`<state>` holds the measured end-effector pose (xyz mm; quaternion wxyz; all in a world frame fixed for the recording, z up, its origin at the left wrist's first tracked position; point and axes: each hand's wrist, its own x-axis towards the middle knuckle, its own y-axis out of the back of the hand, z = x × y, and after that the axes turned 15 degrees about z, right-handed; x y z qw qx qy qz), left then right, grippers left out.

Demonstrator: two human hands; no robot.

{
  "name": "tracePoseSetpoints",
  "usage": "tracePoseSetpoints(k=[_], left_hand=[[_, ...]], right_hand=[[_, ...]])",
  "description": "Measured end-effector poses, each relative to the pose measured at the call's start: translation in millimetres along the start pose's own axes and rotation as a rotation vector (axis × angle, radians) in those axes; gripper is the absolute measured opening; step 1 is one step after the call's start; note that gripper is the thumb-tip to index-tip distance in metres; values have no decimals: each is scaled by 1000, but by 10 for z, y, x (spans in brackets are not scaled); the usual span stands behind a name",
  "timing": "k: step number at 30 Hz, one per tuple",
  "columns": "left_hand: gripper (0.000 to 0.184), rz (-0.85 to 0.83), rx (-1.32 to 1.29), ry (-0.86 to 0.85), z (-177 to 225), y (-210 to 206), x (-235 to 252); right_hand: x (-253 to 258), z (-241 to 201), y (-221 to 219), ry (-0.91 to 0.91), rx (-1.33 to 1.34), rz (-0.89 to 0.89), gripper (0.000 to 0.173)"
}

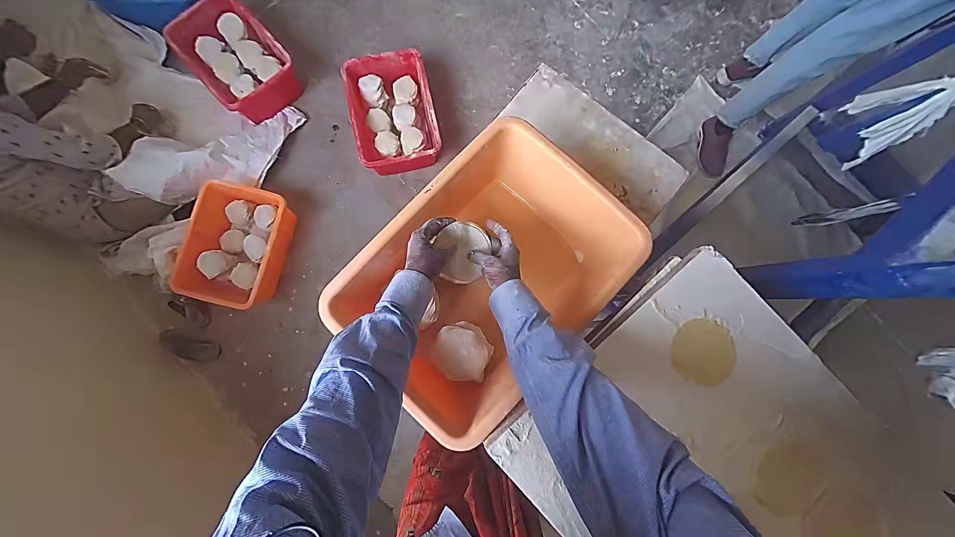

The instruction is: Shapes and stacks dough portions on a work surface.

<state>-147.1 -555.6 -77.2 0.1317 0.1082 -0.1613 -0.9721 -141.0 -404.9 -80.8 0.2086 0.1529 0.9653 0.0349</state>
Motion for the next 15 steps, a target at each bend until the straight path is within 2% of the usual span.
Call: tracePoseSetpoints(k=[2, 5, 8, 10, 11, 13, 15], left_hand=[[46, -18, 178, 38, -84, -76, 101], [52, -21, 486, 134, 34, -82, 56], [55, -4, 729, 94, 177, -70, -94], [53, -7, 869, 58, 346, -61, -325], [55, -7, 865, 49, 408, -11, -419], [56, -8, 701, -12, 238, 131, -496], [55, -13, 526, -9, 180, 171, -845]], right_hand=[[100, 117, -64, 25, -125, 10, 87], [74, 76, -91, 59, -359, -21, 84], [-244, -201, 45, 180, -508, 16, 78], [-640, -433, 309, 305, -476, 72, 67], [-863, -551, 490, 384, -422, 78, 62], [-1382, -657, 972, 578, -331, 74, 53], [-2023, -590, 1598, 663, -225, 81, 41]])
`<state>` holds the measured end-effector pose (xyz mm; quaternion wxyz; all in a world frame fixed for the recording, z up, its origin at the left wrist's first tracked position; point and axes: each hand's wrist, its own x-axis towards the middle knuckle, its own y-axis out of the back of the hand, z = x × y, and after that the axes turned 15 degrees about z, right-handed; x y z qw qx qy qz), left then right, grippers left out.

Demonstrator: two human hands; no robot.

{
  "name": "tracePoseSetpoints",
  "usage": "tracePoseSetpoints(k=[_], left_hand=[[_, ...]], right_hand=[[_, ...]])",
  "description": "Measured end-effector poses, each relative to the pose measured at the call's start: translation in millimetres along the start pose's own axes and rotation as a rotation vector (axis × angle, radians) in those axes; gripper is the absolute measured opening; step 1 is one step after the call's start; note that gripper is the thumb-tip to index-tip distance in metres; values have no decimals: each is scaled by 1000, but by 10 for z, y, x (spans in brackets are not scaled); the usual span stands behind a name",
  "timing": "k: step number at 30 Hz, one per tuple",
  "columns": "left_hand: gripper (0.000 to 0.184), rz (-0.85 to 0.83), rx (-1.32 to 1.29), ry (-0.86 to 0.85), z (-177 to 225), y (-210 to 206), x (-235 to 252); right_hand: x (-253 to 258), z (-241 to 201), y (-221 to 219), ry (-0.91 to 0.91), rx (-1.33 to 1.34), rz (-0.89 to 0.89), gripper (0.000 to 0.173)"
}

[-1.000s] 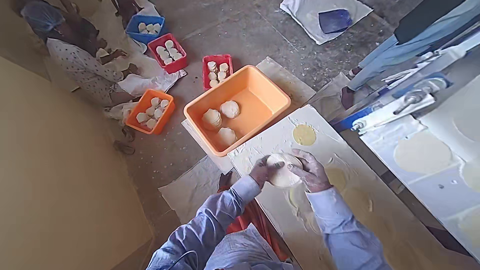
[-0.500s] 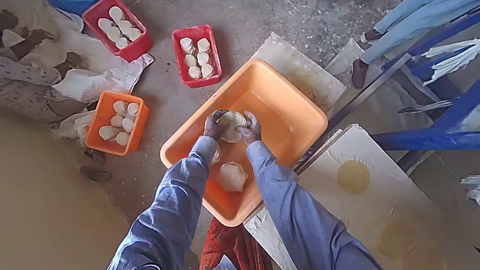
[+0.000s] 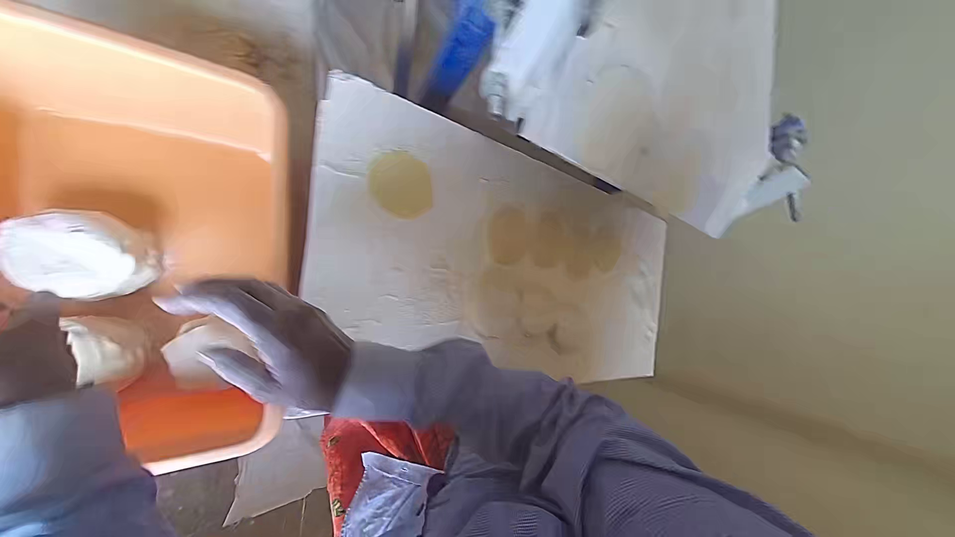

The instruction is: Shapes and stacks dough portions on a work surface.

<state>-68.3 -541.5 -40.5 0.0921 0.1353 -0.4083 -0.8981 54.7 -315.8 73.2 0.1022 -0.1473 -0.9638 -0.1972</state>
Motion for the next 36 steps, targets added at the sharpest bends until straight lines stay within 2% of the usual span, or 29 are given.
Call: tracePoseSetpoints(k=[2, 5, 8, 10, 11, 13, 16, 20, 23, 26, 29, 31, 33, 36], left_hand=[[48, -25, -63, -76, 378, 123, -671], [39, -176, -214, -184, 1027, 143, -1993], [31, -539, -323, -123, 1435, -268, -3274], [28, -805, -331, -50, 1659, -657, -3993], [28, -909, -320, -7, 1777, -852, -4289], [29, -1016, -271, 96, 2030, -1248, -4742], [30, -975, -133, 128, 2248, -1714, -5105], [29, -865, -7, 87, 2328, -1971, -5234], [27, -829, 3, 89, 2317, -1964, -5254], [27, -787, -7, 69, 2206, -1832, -5183], [22, -677, -114, 59, 2007, -1574, -5031], [19, -576, -245, 63, 1852, -1416, -4914], [18, -507, -414, 80, 1767, -1302, -4797], [31, -536, -747, 145, 1761, -1202, -4590]], right_hand=[[-661, -41, 829, -23, -83, 53, 31], [-1608, 101, 2218, -314, -439, 198, 27], [-2130, 440, 3586, -629, -729, 201, 41], [-2266, 745, 4196, -695, -782, 109, 48], [-2254, 871, 4354, -721, -766, 37, 51], [-2118, 1057, 4451, -728, -762, -120, 62], [-2023, 1161, 4354, -686, -858, -294, 78], [-1916, 1172, 4377, -784, -835, -359, 69], [-1880, 1357, 4429, -848, -789, -471, 63], [-1898, 1380, 4408, -849, -788, -504, 66], [-1957, 1031, 4339, -788, -796, -406, 64], [-2039, 814, 4254, -694, -757, -301, 53], [-2030, 534, 4139, -643, -763, -275, 51], [-1832, 42, 3869, -566, -718, -279, 49]])
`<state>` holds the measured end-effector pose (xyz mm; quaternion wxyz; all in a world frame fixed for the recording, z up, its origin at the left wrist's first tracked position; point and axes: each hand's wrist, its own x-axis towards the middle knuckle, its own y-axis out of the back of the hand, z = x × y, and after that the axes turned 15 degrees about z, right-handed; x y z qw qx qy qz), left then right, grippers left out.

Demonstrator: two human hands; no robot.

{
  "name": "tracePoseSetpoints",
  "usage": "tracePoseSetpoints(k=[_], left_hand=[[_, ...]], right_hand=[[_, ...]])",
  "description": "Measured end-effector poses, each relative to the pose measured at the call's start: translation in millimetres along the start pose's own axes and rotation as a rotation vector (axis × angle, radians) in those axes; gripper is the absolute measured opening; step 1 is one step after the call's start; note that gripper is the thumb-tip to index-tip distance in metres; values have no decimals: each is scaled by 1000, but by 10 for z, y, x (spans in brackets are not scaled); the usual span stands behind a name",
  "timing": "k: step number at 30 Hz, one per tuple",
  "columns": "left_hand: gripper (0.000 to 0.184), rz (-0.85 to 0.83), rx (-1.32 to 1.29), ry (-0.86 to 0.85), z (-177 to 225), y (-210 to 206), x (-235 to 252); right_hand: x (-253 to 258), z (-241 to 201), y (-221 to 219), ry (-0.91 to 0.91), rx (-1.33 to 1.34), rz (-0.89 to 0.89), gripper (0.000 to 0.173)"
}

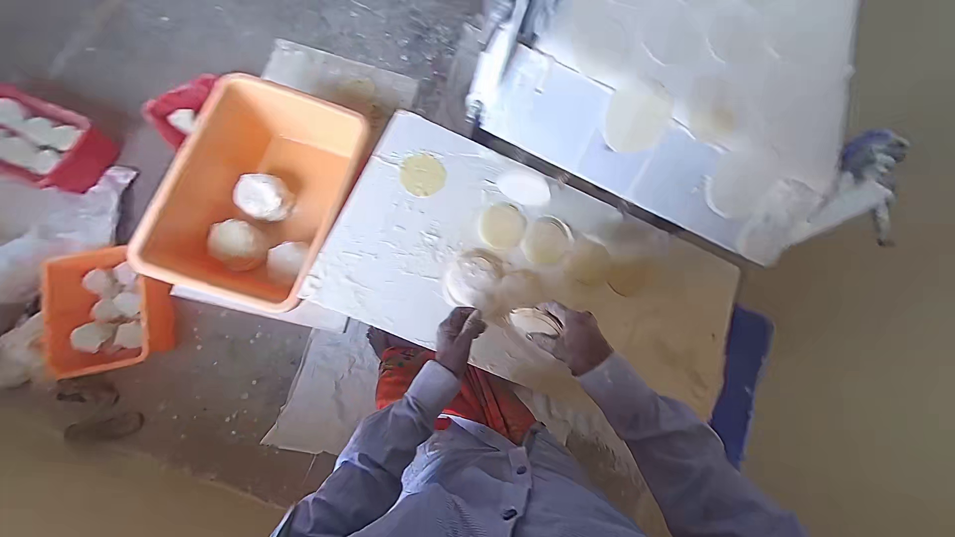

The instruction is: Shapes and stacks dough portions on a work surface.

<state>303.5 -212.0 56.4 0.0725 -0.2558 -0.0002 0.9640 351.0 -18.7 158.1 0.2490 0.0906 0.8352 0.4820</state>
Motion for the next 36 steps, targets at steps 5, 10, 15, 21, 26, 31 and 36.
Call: tracePoseSetpoints(k=[5, 10, 15, 21, 26, 31, 36], left_hand=[[76, -86, -607, 352, 438, 273, 228], [45, -12, -729, 267, 798, 898, 570], [33, 197, -274, 41, 1073, 1928, 1022], [36, 520, -44, 36, 943, 3297, 1876], [34, 640, 106, 82, 836, 4218, 2600], [38, 703, 386, 177, 789, 4515, 2973], [44, 665, 784, 176, 818, 4590, 2951]], right_hand=[[212, -734, -148, 226, 492, 165, 57], [915, -1358, -511, 253, 626, -22, 60], [1418, -2407, -1140, 259, 726, -268, 67], [1998, -3719, -2363, 115, 801, -403, 75], [2377, -4440, -3339, 30, 796, -339, 76], [2563, -4679, -3837, 92, 635, -270, 74], [2444, -4820, -3665, 176, 348, -261, 71]])
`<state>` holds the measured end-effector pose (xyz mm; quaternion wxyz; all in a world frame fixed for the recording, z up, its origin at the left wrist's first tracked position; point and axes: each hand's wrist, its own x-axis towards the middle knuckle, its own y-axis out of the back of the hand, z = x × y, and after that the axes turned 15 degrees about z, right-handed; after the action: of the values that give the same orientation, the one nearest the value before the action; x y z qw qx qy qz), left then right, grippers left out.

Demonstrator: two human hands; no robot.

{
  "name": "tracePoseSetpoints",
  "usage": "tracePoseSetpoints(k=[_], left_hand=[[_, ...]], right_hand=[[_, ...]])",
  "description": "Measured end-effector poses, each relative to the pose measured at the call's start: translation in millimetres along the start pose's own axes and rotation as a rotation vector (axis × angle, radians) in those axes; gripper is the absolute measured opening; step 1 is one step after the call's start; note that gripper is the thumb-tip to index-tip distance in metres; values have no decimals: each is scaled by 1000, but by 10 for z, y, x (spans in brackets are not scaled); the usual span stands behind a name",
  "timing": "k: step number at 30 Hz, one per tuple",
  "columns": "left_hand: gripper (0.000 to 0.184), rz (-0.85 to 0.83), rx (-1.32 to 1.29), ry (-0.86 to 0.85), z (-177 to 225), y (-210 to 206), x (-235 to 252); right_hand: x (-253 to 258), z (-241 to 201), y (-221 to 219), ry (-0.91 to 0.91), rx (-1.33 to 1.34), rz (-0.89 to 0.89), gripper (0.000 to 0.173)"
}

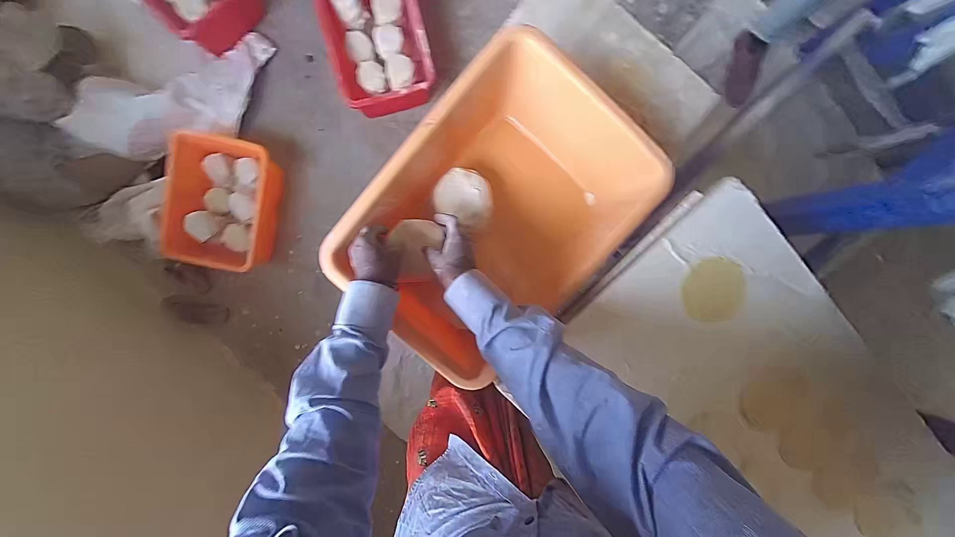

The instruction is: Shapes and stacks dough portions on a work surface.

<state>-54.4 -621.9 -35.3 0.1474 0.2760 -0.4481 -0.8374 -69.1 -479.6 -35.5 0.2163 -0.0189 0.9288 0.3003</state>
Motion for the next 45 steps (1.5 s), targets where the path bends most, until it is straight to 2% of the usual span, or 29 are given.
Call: tracePoseSetpoints(k=[2, 5, 7, 9, 11, 14, 16, 18, 20, 22, 24, 26, 30, 33, 35, 39, 43, 45], left_hand=[[51, 4, 141, -103, 41, 68, -110], [53, 57, 37, -234, 26, 135, -389], [54, 70, -54, -291, 152, 187, -713], [50, 110, -151, -389, 349, 159, -1244], [42, 86, -206, -544, 554, 56, -1900], [32, -174, -295, -617, 827, -282, -3059], [31, -458, -295, -591, 965, -565, -3797], [29, -735, -260, -486, 1056, -906, -4434], [30, -919, -251, -276, 1202, -1271, -4930], [34, -979, -239, -8, 1384, -1566, -5268], [39, -931, -220, 153, 1524, -1786, -5431], [37, -850, -212, 210, 1599, -1898, -5503], [30, -763, -222, 195, 1577, -1951, -5552], [28, -744, -232, 184, 1532, -1898, -5541], [26, -724, -204, 150, 1450, -1795, -5499], [24, -643, -239, 62, 1130, -1576, -5323], [27, -560, -321, 16, 844, -1424, -5124], [33, -555, -309, -1, 788, -1369, -5031]], right_hand=[[-200, -55, 282, 65, -53, 73, 68], [-793, 119, 876, 335, 83, 229, 57], [-1344, 424, 1303, 501, 194, 327, 45], [-2008, 905, 1734, 559, 208, 429, 35], [-2714, 1506, 2182, 406, 98, 528, 30], [-3505, 2427, 2943, 21, -114, 615, 34], [-3692, 2925, 3478, -116, -208, 591, 42], [-3656, 3261, 3850, -107, -292, 494, 49], [-3441, 3373, 4071, -52, -377, 358, 56], [-3213, 3406, 4139, -3, -476, 207, 59], [-3052, 3400, 4143, 46, -576, 93, 60], [-2962, 3342, 4171, 49, -647, 6, 57], [-2829, 3266, 4251, -31, -662, -121, 53], [-2744, 3249, 4306, -124, -637, -219, 42], [-2710, 3268, 4291, -157, -680, -274, 46], [-2839, 3444, 4257, -92, -658, -164, 62], [-3125, 3438, 4177, -62, -531, -25, 46], [-3205, 3509, 4127, -57, -384, 52, 49]])
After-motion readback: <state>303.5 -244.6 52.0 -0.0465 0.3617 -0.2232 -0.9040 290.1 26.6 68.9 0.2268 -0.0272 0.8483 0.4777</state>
